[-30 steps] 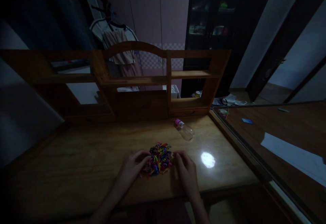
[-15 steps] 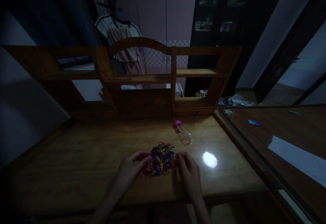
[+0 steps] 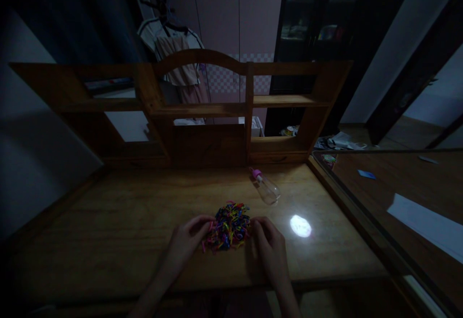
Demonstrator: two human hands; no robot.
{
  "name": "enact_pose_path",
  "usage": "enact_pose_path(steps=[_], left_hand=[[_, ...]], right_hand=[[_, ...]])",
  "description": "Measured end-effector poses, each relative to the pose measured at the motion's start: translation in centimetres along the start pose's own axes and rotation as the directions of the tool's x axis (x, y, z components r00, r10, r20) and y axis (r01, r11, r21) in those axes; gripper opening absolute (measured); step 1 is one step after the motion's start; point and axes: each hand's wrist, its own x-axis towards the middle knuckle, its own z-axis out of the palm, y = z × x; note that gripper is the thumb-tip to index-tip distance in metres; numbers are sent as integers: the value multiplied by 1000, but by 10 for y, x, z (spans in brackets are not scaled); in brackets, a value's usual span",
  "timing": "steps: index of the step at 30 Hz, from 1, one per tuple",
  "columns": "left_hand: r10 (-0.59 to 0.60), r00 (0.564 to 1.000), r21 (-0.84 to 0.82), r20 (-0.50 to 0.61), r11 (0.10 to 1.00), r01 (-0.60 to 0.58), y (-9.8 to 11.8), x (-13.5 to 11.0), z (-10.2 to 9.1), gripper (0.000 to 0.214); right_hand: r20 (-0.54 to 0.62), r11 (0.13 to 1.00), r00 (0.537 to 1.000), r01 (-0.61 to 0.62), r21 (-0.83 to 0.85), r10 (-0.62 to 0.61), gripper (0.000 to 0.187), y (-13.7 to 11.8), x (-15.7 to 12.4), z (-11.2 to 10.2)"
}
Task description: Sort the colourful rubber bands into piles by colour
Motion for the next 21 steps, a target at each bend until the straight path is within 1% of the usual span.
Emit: enact_pose_path(steps=[3, 7, 9, 16, 18, 21], left_hand=[[2, 1000, 35, -6, 999, -2, -2, -1, 0, 25], [144, 988, 104, -47, 985, -138, -1, -3, 0, 25], [183, 981, 123, -64, 977, -175, -1, -3, -1, 25], [166, 985, 222, -56, 964, -150, 5, -3, -6, 25], [150, 988, 224, -47, 965, -136, 8, -5, -8, 27], [103, 993, 185, -52, 978, -91, 9, -8, -11, 31]], right_hand=[[12, 1000, 1000, 4, 3, -4, 30, -2, -1, 0], [26, 1000, 1000, 10, -19, -10, 29, -3, -2, 0], [38, 1000, 999, 8, -11, -8, 28, -3, -1, 0], [40, 1000, 999, 3, -20, -2, 28, -2, 0, -1], [51, 1000, 999, 3, -21, -2, 28, -2, -1, -2], [55, 1000, 998, -8, -6, 8, 28, 0, -2, -2]])
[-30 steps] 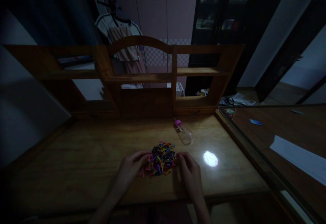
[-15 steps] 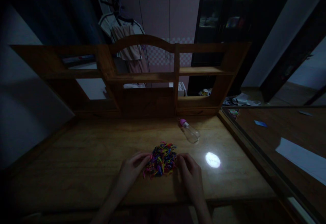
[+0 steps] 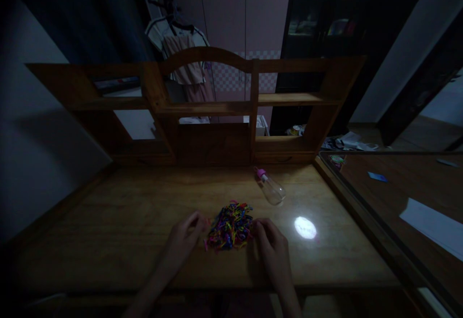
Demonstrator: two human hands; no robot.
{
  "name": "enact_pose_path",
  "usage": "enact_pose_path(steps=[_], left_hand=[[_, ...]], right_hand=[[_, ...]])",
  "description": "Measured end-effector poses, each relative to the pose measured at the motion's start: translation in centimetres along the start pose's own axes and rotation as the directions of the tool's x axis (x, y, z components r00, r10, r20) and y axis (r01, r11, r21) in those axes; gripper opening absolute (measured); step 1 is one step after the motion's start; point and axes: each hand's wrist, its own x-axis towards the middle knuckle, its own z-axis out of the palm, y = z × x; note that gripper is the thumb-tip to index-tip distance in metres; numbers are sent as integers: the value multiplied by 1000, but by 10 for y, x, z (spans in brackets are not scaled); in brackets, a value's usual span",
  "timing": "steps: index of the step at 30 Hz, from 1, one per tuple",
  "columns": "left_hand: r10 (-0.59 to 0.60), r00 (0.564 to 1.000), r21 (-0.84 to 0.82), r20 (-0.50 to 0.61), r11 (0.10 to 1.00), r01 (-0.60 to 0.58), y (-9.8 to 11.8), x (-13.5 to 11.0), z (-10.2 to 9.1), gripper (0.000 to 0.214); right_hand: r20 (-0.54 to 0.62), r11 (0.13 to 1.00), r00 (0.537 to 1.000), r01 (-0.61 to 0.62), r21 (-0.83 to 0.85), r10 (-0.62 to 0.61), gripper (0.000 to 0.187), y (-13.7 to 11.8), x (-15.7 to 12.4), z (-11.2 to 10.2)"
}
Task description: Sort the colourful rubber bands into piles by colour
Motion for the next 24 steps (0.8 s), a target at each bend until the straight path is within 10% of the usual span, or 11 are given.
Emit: enact_pose_path(steps=[19, 24], left_hand=[[66, 997, -24, 51, 998, -65, -3, 6, -30, 29], [64, 994, -129, 86, 990, -53, 6, -6, -19, 26]], right_hand=[[-74, 1000, 997, 21, -6, -21, 29, -6, -2, 1], [-58, 971, 973, 218, -99, -225, 25, -46, -21, 21]])
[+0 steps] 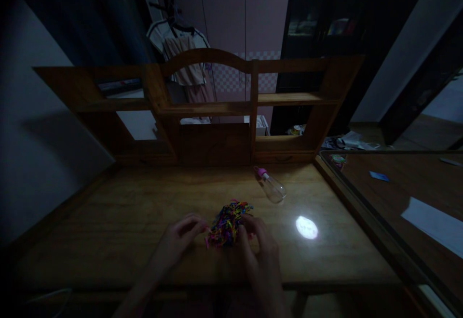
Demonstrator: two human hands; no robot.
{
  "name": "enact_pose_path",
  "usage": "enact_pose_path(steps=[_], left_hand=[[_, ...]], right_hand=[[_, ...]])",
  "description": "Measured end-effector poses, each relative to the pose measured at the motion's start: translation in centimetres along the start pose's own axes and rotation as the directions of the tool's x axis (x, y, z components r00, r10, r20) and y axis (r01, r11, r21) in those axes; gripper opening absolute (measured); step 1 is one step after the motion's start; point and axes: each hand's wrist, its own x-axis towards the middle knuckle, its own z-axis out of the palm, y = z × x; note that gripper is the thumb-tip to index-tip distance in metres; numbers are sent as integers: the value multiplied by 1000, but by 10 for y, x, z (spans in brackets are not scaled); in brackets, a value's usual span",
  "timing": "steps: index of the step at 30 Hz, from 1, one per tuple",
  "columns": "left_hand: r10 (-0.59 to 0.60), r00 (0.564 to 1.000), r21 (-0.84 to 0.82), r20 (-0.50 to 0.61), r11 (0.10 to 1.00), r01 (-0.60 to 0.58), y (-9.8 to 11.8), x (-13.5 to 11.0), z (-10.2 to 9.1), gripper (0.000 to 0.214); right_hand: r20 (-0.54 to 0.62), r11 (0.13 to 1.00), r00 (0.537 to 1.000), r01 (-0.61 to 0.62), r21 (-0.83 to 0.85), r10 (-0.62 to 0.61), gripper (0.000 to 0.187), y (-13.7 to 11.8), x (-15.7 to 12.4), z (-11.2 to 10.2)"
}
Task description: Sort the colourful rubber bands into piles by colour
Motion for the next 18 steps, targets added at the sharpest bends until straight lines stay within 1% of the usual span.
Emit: enact_pose_path(steps=[2, 3, 5, 7, 9, 10, 12, 14, 15, 16, 18], left_hand=[[6, 1000, -33, -2, 999, -6, 9, -7, 8, 26], [16, 1000, -35, -5, 999, -16, 13, -11, 11, 26], [45, 999, 1, -23, 999, -45, 20, -17, 14, 27], [68, 995, 93, -72, 994, -62, 18, -18, 7, 29], [84, 984, 219, -157, 975, -48, 4, -8, -12, 29], [90, 974, 285, -207, 958, -28, -7, 1, -27, 29], [118, 962, 412, -246, 911, -6, -35, 27, -61, 29], [107, 976, 486, -190, 874, -1, -64, 58, -96, 34], [100, 986, 502, -133, 864, -20, -76, 72, -110, 36], [105, 989, 509, -107, 860, -36, -86, 85, -121, 36], [125, 989, 522, -79, 850, -66, -99, 103, -134, 33]], right_hand=[[136, 997, 988, 77, 27, -80, 29, -17, -5, 13], [172, 992, 978, 113, 49, -120, 27, -23, -7, 20], [185, 984, 968, 161, 79, -173, 19, -28, -9, 32], [169, 983, 970, 164, 83, -176, 17, -27, -8, 39], [163, 986, 973, 153, 65, -162, 18, -26, -5, 42], [167, 987, 974, 149, 53, -156, 19, -26, -3, 43], [182, 989, 972, 144, 37, -148, 19, -28, 1, 46], [212, 991, 968, 131, 38, -136, 19, -30, 6, 53], [229, 991, 964, 126, 40, -132, 18, -31, 8, 60], [242, 991, 961, 126, 41, -132, 16, -32, 10, 67], [262, 989, 954, 138, 44, -145, 12, -32, 12, 85]])
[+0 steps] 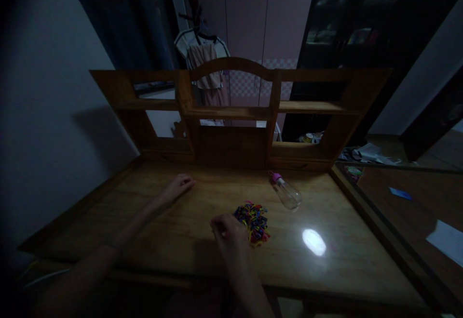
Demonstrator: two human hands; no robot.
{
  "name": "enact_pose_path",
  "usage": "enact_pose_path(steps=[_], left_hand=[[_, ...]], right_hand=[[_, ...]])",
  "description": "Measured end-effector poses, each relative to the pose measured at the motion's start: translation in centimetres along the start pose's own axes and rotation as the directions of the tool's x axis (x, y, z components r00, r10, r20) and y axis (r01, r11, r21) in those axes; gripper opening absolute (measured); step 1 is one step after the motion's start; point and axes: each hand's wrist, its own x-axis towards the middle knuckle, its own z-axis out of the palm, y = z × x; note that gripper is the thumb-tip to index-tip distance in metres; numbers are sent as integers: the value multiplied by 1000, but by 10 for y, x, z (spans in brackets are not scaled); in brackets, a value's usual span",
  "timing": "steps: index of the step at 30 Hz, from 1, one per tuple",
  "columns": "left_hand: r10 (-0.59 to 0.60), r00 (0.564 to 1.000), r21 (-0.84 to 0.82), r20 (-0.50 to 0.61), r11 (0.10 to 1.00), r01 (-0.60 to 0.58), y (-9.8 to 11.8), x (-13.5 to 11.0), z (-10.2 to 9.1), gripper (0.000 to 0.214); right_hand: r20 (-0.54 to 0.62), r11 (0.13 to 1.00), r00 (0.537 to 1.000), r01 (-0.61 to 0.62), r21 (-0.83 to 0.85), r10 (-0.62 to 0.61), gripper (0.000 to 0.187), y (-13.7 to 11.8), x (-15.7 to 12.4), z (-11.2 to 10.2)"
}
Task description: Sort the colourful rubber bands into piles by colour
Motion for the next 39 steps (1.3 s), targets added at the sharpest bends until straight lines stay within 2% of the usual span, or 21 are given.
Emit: enact_pose_path(steps=[4, 8, 12, 15, 18, 20, 22, 25, 28, 30, 33, 36, 39], left_hand=[[28, 999, 22, -44, 999, -27, -12, 10, 0, 32], [-7, 988, 35, -152, 999, 12, -18, -2, -16, 35], [-73, 961, 21, -265, 996, 82, -7, -36, -34, 38], [-118, 955, -49, -273, 993, 109, 14, -76, -37, 36], [-196, 949, -140, -248, 976, 165, 31, -119, -30, 33], [-247, 943, -192, -221, 960, 206, 36, -144, -22, 32], [-307, 930, -250, -200, 934, 255, 39, -163, -14, 33], [-390, 906, -330, -165, 887, 322, 46, -179, 2, 32], [-396, 910, -366, -124, 871, 330, 60, -181, 19, 32], [-376, 915, -336, -144, 889, 312, 69, -176, 30, 31], [-328, 910, -223, -253, 935, 275, 77, -167, 42, 29], [-265, 907, -151, -327, 962, 227, 76, -163, 49, 26], [-257, 899, -135, -356, 965, 223, 73, -164, 51, 26]], right_hand=[[55, 999, 998, 25, 21, -26, 14, 2, 15, 37], [89, 999, 996, 8, 31, -10, 16, -1, 30, 72], [133, 1000, 991, -5, 22, 2, 19, -4, 43, 109], [108, 1000, 994, -7, -28, 10, 27, -4, 47, 121], [55, 999, 998, -26, -24, 27, 29, -2, 46, 101], [25, 999, 999, -41, 4, 41, 25, 1, 44, 69], [-16, 998, 998, -54, 17, 54, 24, 8, 41, 27], [-142, 989, 989, -54, -135, 35, 23, 23, 35, -36], [-149, 947, 988, -12, -320, -37, 25, 39, 30, -74], [-84, 906, 992, 47, -421, -90, 26, 47, 30, -80], [83, 849, 992, 128, -513, -99, 30, 53, 37, -67], [228, 772, 974, 148, -619, -4, 29, 54, 48, -48], [268, 718, 960, 133, -683, 77, 23, 51, 56, -41]])
